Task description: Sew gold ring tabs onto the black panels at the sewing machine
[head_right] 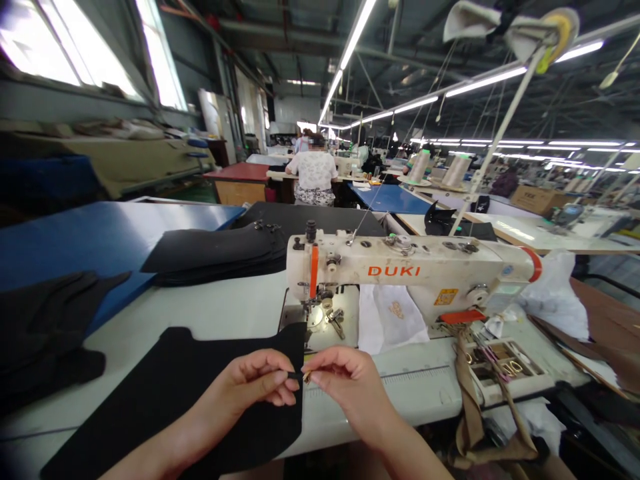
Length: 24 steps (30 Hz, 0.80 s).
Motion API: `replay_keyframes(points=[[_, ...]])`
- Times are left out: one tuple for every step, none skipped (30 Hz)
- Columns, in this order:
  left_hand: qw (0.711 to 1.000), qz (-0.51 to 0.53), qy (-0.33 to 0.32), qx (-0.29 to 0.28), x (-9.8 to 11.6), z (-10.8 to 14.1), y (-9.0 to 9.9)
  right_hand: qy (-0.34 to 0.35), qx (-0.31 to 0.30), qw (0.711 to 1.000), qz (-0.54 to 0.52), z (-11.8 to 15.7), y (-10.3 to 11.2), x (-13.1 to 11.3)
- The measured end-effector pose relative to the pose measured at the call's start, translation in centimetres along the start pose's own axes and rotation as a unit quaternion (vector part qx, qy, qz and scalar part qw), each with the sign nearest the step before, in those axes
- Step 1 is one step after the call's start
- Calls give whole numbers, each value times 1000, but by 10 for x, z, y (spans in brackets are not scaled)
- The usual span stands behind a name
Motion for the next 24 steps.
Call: replay_keyframes(points=[[1000,7,5,-1,-2,1,0,-6,-5,1000,-13,0,-2,2],[1000,12,10,-3,-4,1,-1,-12,-9,999,-28,0,-5,5],[1000,16,13,-4,-7,2,-1,-19,-11,999,-46,0,-8,9],[1000,17,14,-7,-9,2,-2,-27,-11,998,-64,-1,-12,12],[1000,17,14,-8,-11,2,-2,-37,-8,996,-83,-1,-15,17],[1000,15,12,-5,-12,2,-1,-46,-4,994,-97,-2,-19,21],[1000,14,9,2,-13,1,1,-54,3,993,-105,-2,-21,25],[1000,13,8,13,-14,2,4,-59,11,993,-102,-2,-23,28],[1000,11,7,28,-15,2,7,-62,20,993,-94,-2,-24,30],[999,9,9,42,-16,3,11,-63,27,994,-82,-2,-25,31],[998,6,11,56,-17,4,15,-64,31,995,-72,-1,-26,32],[998,3,13,67,-17,5,18,-67,30,995,-65,-1,-27,32],[997,-1,14,74,-18,6,21,-70,25,995,-63,0,-29,32],[997,-5,15,79,-18,7,22,-70,19,995,-63,0,-32,32],[996,-7,14,83,-19,8,23,-70,12,995,-65,0,-34,32],[996,-8,14,85,-19,9,23,-68,7,995,-66,1,-37,33],[996,-7,15,87,-20,11,23,-68,3,995,-68,1,-39,35],[996,0,17,91,-21,12,23,-70,3,995,-74,2,-40,37],[995,13,20,95,-21,14,22,-74,4,994,-82,3,-41,41],[994,32,24,99,-22,16,22,-83,4,992,-94,4,-41,46],[993,55,28,101,-24,17,21,-93,8,990,-108,5,-41,51],[991,79,33,100,-26,18,20,-105,3,987,-120,6,-42,57],[989,101,37,96,-28,18,19,-116,1,985,-126,7,-42,62],[988,119,42,90,-30,18,18,-121,-2,985,-125,7,-43,66]])
Point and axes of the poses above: each hand's wrist, its own z-axis away from the middle knuckle, its own y-axis out of the back of the hand, x = y × z, the point moved 8 cm from there along -z, towards the middle knuckle, and after that the axes turned 14 degrees about z, right-handed, at the moved point
